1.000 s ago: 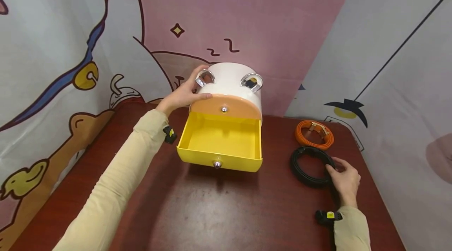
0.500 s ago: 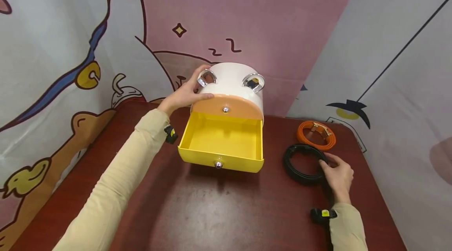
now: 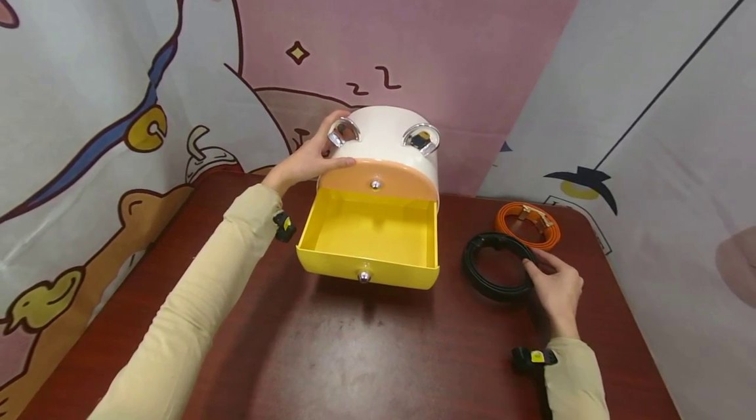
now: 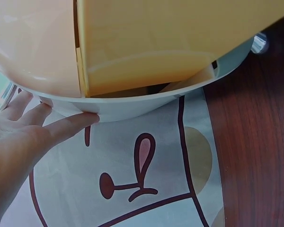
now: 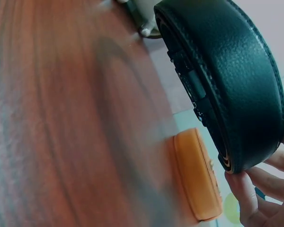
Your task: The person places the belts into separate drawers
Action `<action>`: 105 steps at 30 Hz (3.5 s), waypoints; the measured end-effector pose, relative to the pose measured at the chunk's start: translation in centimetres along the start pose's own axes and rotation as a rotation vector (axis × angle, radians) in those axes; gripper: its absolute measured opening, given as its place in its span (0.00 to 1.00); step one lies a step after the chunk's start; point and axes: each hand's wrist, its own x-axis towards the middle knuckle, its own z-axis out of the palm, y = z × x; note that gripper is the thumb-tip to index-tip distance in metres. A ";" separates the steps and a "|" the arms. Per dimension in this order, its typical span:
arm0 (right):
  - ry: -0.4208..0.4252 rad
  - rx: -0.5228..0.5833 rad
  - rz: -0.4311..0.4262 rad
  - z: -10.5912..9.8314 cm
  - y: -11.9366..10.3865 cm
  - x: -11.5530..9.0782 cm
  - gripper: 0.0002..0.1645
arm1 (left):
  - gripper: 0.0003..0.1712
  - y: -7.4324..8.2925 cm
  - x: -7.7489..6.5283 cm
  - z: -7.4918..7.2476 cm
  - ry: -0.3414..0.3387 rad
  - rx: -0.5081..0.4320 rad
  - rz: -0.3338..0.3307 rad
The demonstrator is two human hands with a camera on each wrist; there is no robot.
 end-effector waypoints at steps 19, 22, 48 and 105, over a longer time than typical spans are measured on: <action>0.032 -0.011 -0.053 -1.7 -4.8 0.1 0.22 | 0.55 0.0 -0.1 0.0 0.002 0.003 0.005; 0.031 -0.002 -0.058 -1.9 -5.4 0.0 0.22 | 0.55 0.1 -0.1 0.1 0.003 0.004 0.003; -0.007 0.079 -0.204 -3.0 -10.1 0.3 0.23 | 0.54 0.0 -0.1 0.0 0.002 0.008 -0.010; -0.232 0.166 -0.411 0.7 -17.9 -0.8 0.17 | 0.55 0.1 -0.1 -0.3 -0.025 -0.005 0.000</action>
